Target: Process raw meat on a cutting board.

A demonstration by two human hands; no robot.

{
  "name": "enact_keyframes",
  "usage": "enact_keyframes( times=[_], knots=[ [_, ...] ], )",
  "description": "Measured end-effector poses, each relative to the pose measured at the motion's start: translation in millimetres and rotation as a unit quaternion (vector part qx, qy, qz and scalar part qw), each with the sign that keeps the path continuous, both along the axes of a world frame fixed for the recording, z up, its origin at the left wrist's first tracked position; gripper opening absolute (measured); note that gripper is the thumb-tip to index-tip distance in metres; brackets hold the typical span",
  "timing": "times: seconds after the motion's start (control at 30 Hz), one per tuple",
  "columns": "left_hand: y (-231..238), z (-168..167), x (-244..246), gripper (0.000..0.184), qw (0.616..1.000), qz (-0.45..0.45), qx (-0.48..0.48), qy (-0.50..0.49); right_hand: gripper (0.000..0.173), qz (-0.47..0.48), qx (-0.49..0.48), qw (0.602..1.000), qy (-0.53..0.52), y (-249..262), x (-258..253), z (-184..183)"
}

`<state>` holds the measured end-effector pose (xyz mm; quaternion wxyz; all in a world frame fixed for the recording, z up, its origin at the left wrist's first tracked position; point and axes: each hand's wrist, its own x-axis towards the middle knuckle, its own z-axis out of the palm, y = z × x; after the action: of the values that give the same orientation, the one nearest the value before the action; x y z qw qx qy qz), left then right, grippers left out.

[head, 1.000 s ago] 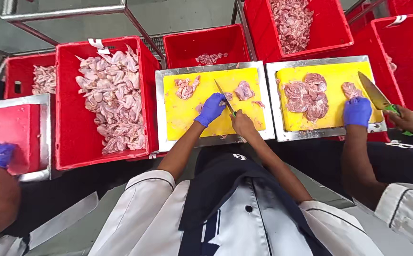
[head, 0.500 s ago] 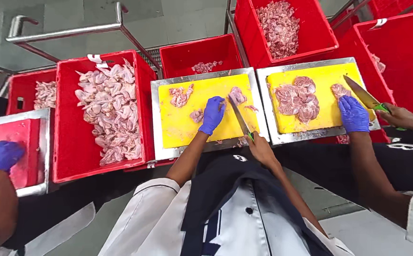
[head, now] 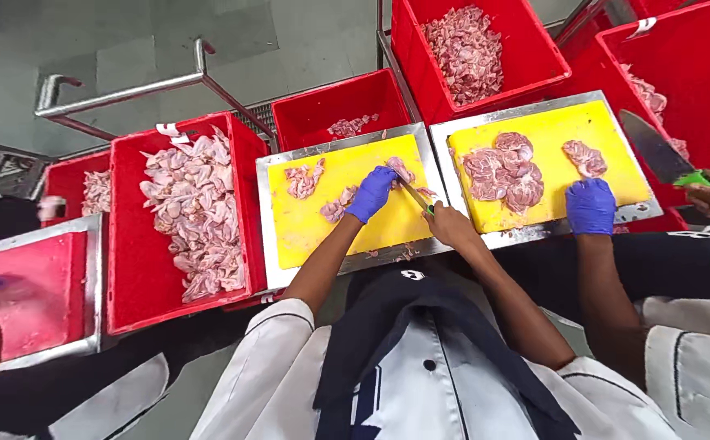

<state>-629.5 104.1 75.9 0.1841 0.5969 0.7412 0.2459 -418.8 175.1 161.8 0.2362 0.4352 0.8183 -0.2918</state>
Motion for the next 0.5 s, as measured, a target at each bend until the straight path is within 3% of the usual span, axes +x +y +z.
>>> enact_keyframes(
  times=[0.2,0.27,0.37,0.5],
  knots=[
    [-1,-9,-9,0.022,1.0,-0.02,0.014,0.008,0.053,-0.021,0.005,0.998,0.063,7,-78,-29],
    [-3,-9,-11,0.021,0.999,-0.019,0.025,0.013,0.053,-0.034,-0.004,0.998,0.048,-3,-59,-24],
    [-8,-8,-5,0.023,0.999,0.014,-0.015,0.027,0.056,-0.051,-0.006,0.999,-0.007,-33,8,-18],
    [-30,3,9,0.024,0.991,0.1,-0.079,0.032,0.058,-0.059,-0.02,0.995,-0.078,-54,71,-12]
  ],
)
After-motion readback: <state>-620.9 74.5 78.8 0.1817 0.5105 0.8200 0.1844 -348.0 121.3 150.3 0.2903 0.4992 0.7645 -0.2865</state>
